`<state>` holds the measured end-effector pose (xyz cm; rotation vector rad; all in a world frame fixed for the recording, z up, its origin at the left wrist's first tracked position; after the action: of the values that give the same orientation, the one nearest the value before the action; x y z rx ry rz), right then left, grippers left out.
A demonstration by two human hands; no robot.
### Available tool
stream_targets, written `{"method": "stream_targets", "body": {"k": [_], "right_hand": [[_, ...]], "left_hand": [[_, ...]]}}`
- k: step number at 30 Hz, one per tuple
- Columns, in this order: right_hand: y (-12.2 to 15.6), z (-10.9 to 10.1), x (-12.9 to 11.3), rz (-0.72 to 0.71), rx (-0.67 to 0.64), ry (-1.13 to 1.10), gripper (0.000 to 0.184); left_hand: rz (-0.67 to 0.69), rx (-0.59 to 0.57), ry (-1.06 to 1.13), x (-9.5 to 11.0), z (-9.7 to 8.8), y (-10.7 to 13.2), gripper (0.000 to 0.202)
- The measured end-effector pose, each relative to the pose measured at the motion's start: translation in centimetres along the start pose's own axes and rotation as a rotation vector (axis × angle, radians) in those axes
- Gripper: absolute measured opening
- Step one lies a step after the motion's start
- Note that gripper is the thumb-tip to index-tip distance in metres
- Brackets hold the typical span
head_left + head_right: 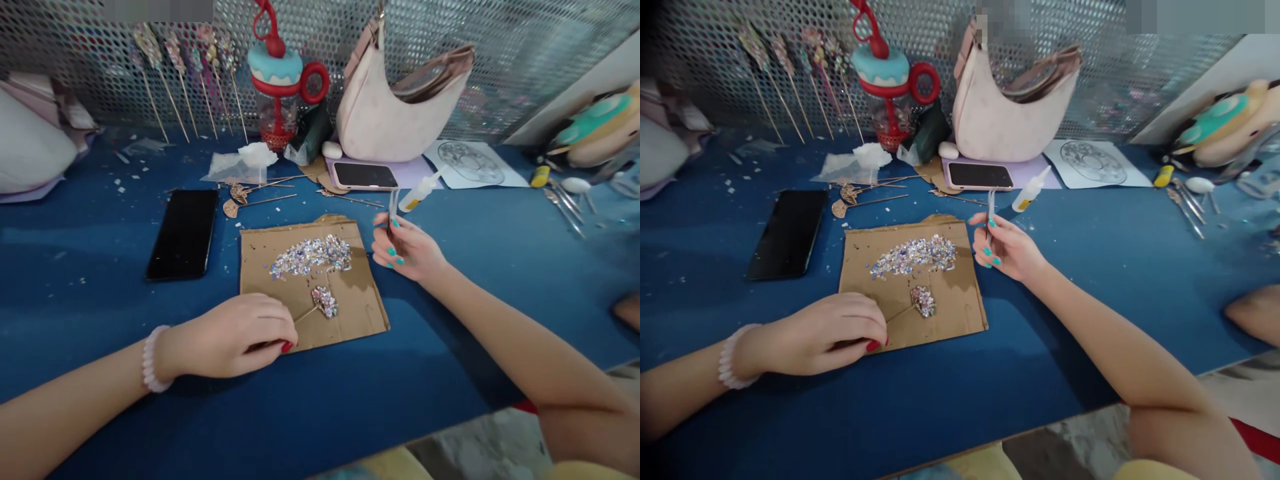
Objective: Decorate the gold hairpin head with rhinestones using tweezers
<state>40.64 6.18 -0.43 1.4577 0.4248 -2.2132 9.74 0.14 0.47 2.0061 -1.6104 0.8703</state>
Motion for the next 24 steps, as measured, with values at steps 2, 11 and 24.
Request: {"method": "stream_targets", "body": {"k": [2, 11, 24], "right_hand": [[0.0, -0.1, 0.4, -0.047, 0.015, 0.029, 0.018], [0.4, -0.9, 1.5, -0.082, 0.079, 0.228, 0.026], [0.7, -0.9, 1.3, -0.164, -0.023, 0.399, 0.044]], "left_hand": [[0.009, 0.003, 0.002, 0.1, -0.1, -0.1, 0.015], [0.037, 0.011, 0.005, 0.2, -0.3, -0.1, 0.017], [0.028, -0.028, 0.029, 0.1, -0.4, -0.1, 0.017]]}}
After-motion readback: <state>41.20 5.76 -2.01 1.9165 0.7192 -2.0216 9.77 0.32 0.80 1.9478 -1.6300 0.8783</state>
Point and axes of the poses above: each hand's wrist, its own y-axis away from the middle knuckle, its own z-axis out of the palm, x = y × z, the point moved 2 cm from there along -y, towards the middle knuckle, and after that the axes turned 8 degrees about -x, right-handed, at the moved point
